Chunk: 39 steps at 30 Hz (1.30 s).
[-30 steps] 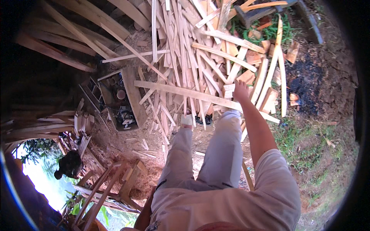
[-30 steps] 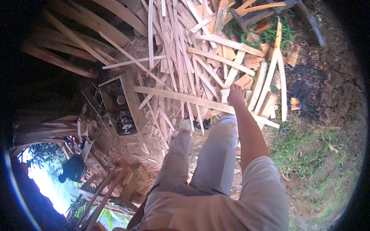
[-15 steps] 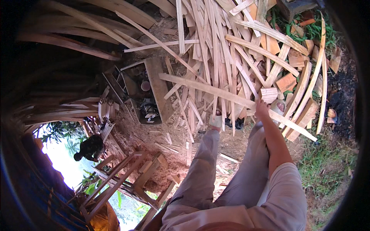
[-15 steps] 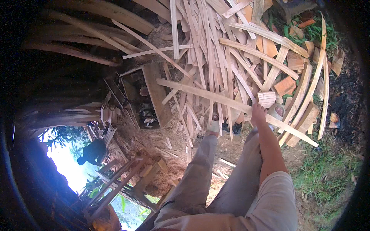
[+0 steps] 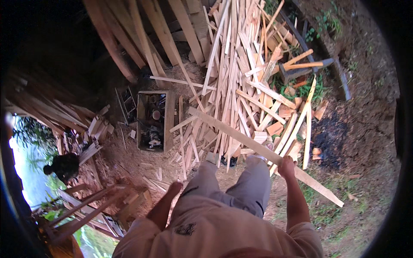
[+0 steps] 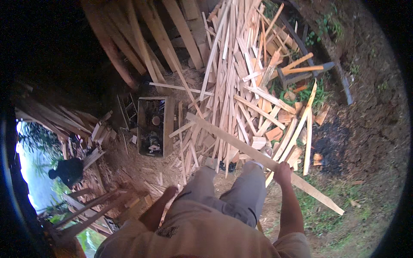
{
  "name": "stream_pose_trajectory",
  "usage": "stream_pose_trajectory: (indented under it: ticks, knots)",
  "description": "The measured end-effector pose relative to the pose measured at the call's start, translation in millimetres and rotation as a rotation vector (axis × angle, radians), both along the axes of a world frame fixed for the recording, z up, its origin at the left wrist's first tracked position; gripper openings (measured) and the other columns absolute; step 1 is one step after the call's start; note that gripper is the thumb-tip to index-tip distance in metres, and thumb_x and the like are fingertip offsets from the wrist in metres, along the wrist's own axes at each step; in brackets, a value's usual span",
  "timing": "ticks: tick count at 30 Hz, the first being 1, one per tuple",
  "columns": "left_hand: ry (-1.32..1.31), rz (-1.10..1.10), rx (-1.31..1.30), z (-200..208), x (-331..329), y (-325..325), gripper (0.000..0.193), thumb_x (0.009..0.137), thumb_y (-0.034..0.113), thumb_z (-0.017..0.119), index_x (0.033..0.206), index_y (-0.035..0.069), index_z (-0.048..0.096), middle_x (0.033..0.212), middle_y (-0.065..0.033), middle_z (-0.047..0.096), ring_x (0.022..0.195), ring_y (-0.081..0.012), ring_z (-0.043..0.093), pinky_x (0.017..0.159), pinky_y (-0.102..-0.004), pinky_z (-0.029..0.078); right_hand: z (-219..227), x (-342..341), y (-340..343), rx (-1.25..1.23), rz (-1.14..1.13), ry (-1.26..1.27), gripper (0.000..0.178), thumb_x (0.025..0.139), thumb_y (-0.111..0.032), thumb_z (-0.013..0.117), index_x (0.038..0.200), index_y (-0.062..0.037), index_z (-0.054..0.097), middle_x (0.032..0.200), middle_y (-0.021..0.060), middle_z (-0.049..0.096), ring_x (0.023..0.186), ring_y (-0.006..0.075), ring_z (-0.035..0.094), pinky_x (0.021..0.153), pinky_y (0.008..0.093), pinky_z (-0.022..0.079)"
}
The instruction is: The person uses a machete to split thin wooden strips into smaller pieces on a wooden workbench. They repeatedly pick up strips, position them, and strike them with the machete, then toss the split pieces onto a growing pile on the ground.
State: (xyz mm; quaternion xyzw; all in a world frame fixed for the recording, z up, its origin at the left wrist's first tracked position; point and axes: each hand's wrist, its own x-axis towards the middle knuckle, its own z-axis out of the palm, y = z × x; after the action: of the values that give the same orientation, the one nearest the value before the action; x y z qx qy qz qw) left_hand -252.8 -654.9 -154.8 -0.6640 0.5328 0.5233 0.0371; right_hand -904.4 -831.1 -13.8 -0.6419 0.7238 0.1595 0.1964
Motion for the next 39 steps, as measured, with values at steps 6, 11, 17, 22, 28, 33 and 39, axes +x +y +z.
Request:
stream_pose_trajectory:
  ticks: [6,11,17,22,28,33,39]
  knots:
    - [0.536,0.797,0.134,69.3,-82.4,-205.0,0.08,0.09,0.062,0.063,0.141,0.003,0.044,0.121,-0.0137,0.062,0.113,-0.03,0.061,0.097,-0.0465,0.046,181.9,14.1,4.6,-0.434,0.033,0.002,0.046,0.066,-0.008,0.073,0.108,-0.0057,0.053,0.108,0.0174,0.058,0.111,0.0377,0.053,0.093,0.0527,0.034]
    - [1.197,1.135,0.189,146.6,-100.1,-272.7,0.082,0.089,0.059,0.067,0.142,0.008,0.029,0.13,-0.0229,0.048,0.115,-0.0395,0.061,0.096,-0.0549,0.051,242.3,57.1,31.8,-0.633,0.097,0.068,0.043,0.069,-0.009,0.075,0.105,-0.0049,0.052,0.113,0.018,0.056,0.115,0.0388,0.051,0.102,0.0495,0.033]
    - [1.257,1.426,-0.001,188.1,-105.0,-263.0,0.054,0.097,0.043,0.062,0.124,0.004,0.036,0.107,-0.0186,0.056,0.097,-0.0429,0.068,0.087,-0.0548,0.059,223.5,80.2,58.3,-0.828,0.086,0.281,0.02,0.079,-0.012,0.065,0.095,-0.0078,0.053,0.099,0.0133,0.055,0.103,0.0343,0.055,0.098,0.0508,0.035]
    - [1.436,1.356,-0.243,209.0,-88.9,-229.7,0.047,0.097,0.037,0.06,0.123,0.003,0.039,0.11,-0.0194,0.058,0.101,-0.0433,0.068,0.093,-0.0539,0.055,187.5,86.2,65.0,-0.565,-0.003,0.279,0.045,0.077,-0.011,0.065,0.121,-0.0161,0.062,0.106,0.0115,0.057,0.112,0.0318,0.054,0.097,0.058,0.035]
    - [1.425,1.362,-0.353,255.0,-88.1,-187.7,0.041,0.099,0.04,0.057,0.116,0.005,0.043,0.115,-0.0249,0.062,0.114,-0.0455,0.063,0.096,-0.0549,0.052,139.8,68.7,75.7,-0.543,0.104,0.121,0.018,0.08,-0.013,0.064,0.095,-0.0076,0.056,0.115,0.0158,0.053,0.113,0.0365,0.052,0.093,0.0578,0.038]
    - [1.561,1.337,-0.402,262.3,-99.6,-132.2,0.037,0.099,0.04,0.056,0.114,0.008,0.045,0.12,-0.0268,0.063,0.115,-0.0462,0.061,0.099,-0.0549,0.048,107.7,50.7,104.4,-0.534,0.057,0.059,0.025,0.08,-0.012,0.064,0.102,-0.0064,0.053,0.11,0.0146,0.056,0.113,0.0372,0.054,0.099,0.0571,0.037]
    - [1.325,1.235,-0.326,217.2,-119.9,-56.2,0.049,0.095,0.04,0.06,0.13,0.006,0.053,0.124,-0.0144,0.064,0.12,-0.0266,0.058,0.102,-0.048,0.045,71.8,8.3,150.2,-0.392,0.137,-0.091,0.025,0.076,-0.005,0.064,0.098,-0.0064,0.054,0.091,0.0166,0.06,0.097,0.0383,0.059,0.093,0.0539,0.041]
